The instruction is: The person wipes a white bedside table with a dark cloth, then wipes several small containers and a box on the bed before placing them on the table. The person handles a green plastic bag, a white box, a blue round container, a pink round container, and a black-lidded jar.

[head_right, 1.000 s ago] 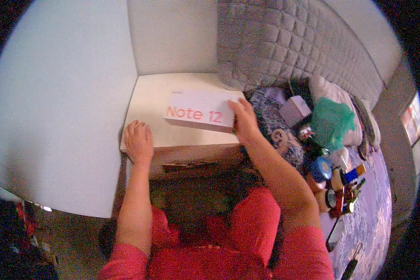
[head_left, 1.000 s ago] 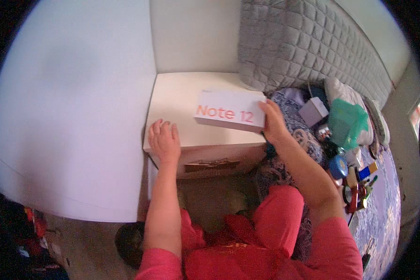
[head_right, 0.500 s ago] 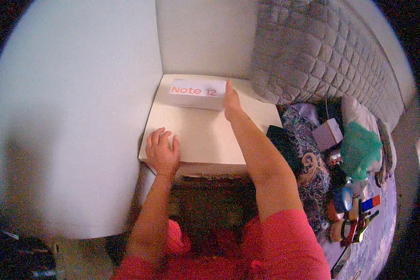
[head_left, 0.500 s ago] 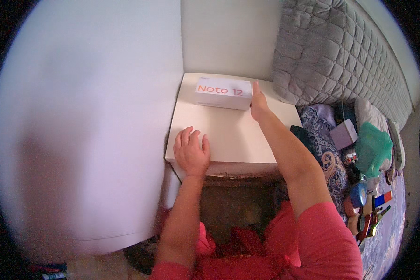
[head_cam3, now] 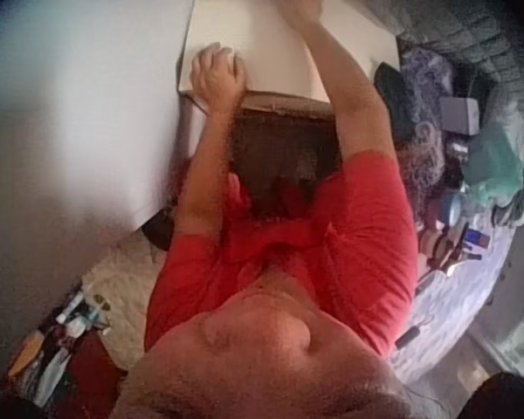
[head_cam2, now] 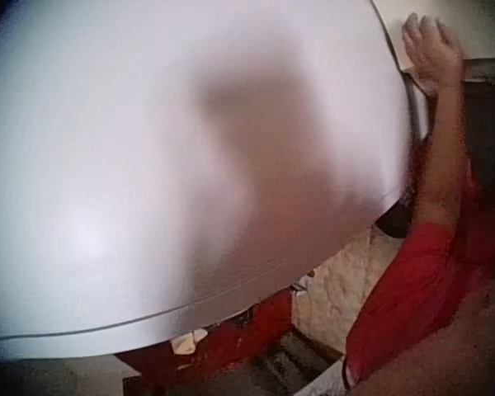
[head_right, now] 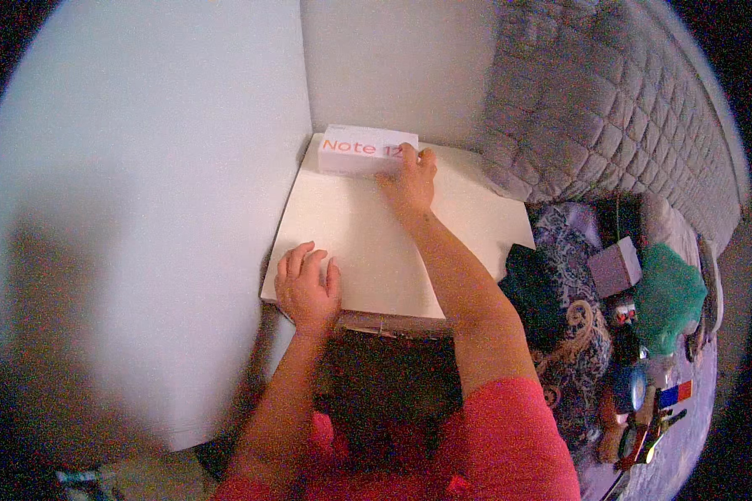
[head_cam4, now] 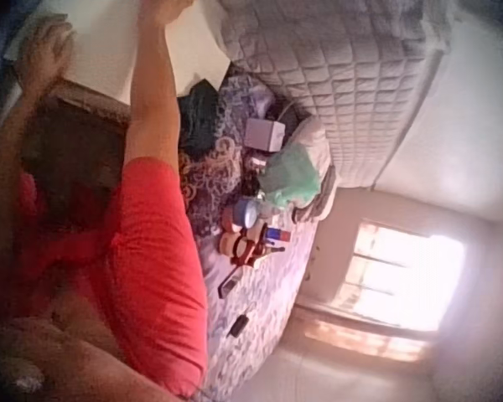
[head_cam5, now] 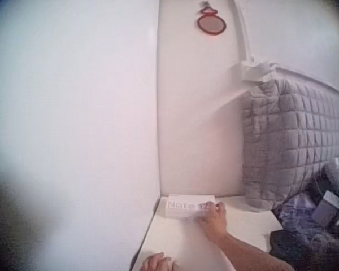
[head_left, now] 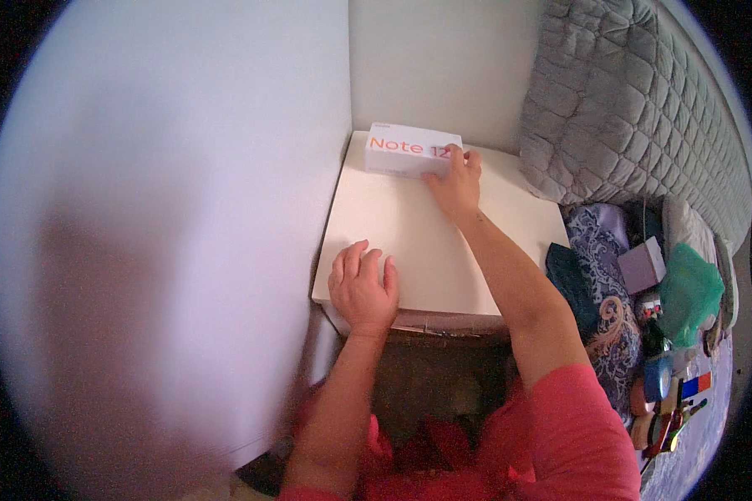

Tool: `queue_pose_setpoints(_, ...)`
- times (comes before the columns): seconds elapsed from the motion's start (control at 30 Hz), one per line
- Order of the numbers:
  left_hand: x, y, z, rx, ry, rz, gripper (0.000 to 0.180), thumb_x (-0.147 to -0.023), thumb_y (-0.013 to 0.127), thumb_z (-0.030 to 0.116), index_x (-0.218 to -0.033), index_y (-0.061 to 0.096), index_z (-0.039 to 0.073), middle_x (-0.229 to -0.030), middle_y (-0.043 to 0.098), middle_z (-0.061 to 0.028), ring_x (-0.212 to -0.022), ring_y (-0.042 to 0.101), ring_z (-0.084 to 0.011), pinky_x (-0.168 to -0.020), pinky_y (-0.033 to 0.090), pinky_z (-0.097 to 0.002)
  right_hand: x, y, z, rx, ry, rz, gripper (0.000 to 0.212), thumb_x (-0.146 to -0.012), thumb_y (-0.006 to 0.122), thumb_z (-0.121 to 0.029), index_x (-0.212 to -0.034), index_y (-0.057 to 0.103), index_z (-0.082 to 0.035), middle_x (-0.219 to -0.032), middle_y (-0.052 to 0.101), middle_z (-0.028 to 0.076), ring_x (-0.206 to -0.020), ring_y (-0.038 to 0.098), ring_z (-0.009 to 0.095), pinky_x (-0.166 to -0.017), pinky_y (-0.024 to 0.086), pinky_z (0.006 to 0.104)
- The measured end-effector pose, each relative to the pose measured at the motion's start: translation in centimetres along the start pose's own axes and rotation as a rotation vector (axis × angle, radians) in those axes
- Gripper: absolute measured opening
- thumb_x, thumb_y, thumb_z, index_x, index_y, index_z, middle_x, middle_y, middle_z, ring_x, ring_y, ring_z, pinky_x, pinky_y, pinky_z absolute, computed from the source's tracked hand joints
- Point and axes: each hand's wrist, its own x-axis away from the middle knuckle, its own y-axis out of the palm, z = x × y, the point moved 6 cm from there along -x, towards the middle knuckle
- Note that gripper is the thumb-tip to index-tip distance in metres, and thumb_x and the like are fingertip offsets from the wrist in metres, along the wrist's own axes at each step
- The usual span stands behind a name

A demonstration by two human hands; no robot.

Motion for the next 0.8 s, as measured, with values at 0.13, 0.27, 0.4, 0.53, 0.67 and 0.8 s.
queue_pose_setpoints(0.13, -0.4, -0.2, 0.4, -0.003, 0.003, 0.013, 0.020, -0.077, 0.065, 0.022, -0.090, 0.063, 0.007, -0.109, 0.060, -0.0075, -0.104, 0.053, -0.0322, -0.085, 0.042, -0.0450, -3.1, 3.6, 0.4, -0.029, -0.040, 0.048, 0.059, -0.072, 0.072, -0.014, -0.124, 0.046, -0.011, -0.125, 0.038, 0.022, -0.113, 0.044, 0.039, -0.095, 0.043, 0.0431)
queue_pose_setpoints(0.27, -0.2, 0.2, 0.3, 0.006, 0.000, 0.011, 0.020, -0.076, 0.065, 0.022, -0.088, 0.064, 0.007, -0.107, 0.061, -0.0075, -0.101, 0.054, -0.0320, -0.085, 0.043, -0.0451, -6.2, 7.5, 1.5, -0.087, -0.071, 0.031, 0.064, -0.073, 0.069, -0.010, -0.129, 0.041, -0.003, -0.126, 0.039, 0.023, -0.116, 0.043, 0.039, -0.099, 0.039, 0.0420)
queue_pose_setpoints(0.4, -0.1, 0.1, 0.1, -0.017, 0.027, 0.035, 0.020, -0.076, 0.065, 0.022, -0.088, 0.064, 0.007, -0.106, 0.061, -0.0076, -0.100, 0.055, -0.0315, -0.085, 0.043, -0.0452, -6.5, 8.9, 1.2, -0.305, -0.018, -0.001, 0.075, -0.075, 0.068, -0.011, -0.137, 0.028, 0.003, -0.133, 0.035, 0.025, -0.126, 0.036, 0.038, -0.107, 0.032, 0.0395)
queue_pose_setpoints(0.53, 0.2, 0.1, 0.7, -0.008, 0.082, 0.060, 0.019, -0.076, 0.064, 0.023, -0.088, 0.064, 0.007, -0.107, 0.061, -0.0085, -0.099, 0.055, -0.0320, -0.085, 0.043, -0.0456, -6.2, 8.4, 3.0, -0.310, -0.055, -0.031, 0.076, -0.076, 0.067, -0.011, -0.139, 0.027, -0.001, -0.138, 0.033, 0.022, -0.129, 0.034, 0.035, -0.109, 0.029, 0.0385)
queue_pose_setpoints(0.67, 0.0, 1.3, 0.3, -0.028, 0.191, 0.065, 0.020, -0.076, 0.062, 0.019, -0.090, 0.063, 0.006, -0.109, 0.061, -0.0117, -0.102, 0.055, -0.0334, -0.090, 0.041, -0.0465, -4.3, 5.1, 5.8, -0.130, -0.153, -0.093, 0.066, -0.078, 0.067, -0.017, -0.134, 0.035, -0.002, -0.134, 0.038, 0.022, -0.127, 0.037, 0.034, -0.108, 0.030, 0.0381)
queue_pose_setpoints(0.8, -0.2, 0.4, -0.6, -0.017, 0.152, 0.016, 0.018, -0.075, 0.062, 0.009, -0.091, 0.062, 0.002, -0.107, 0.061, -0.0137, -0.101, 0.054, -0.0335, -0.091, 0.040, -0.0456, 0.8, -3.2, 3.4, -0.187, -0.218, -0.330, 0.058, -0.081, 0.064, -0.021, -0.130, 0.041, 0.000, -0.131, 0.043, 0.024, -0.124, 0.041, 0.037, -0.106, 0.033, 0.0405)
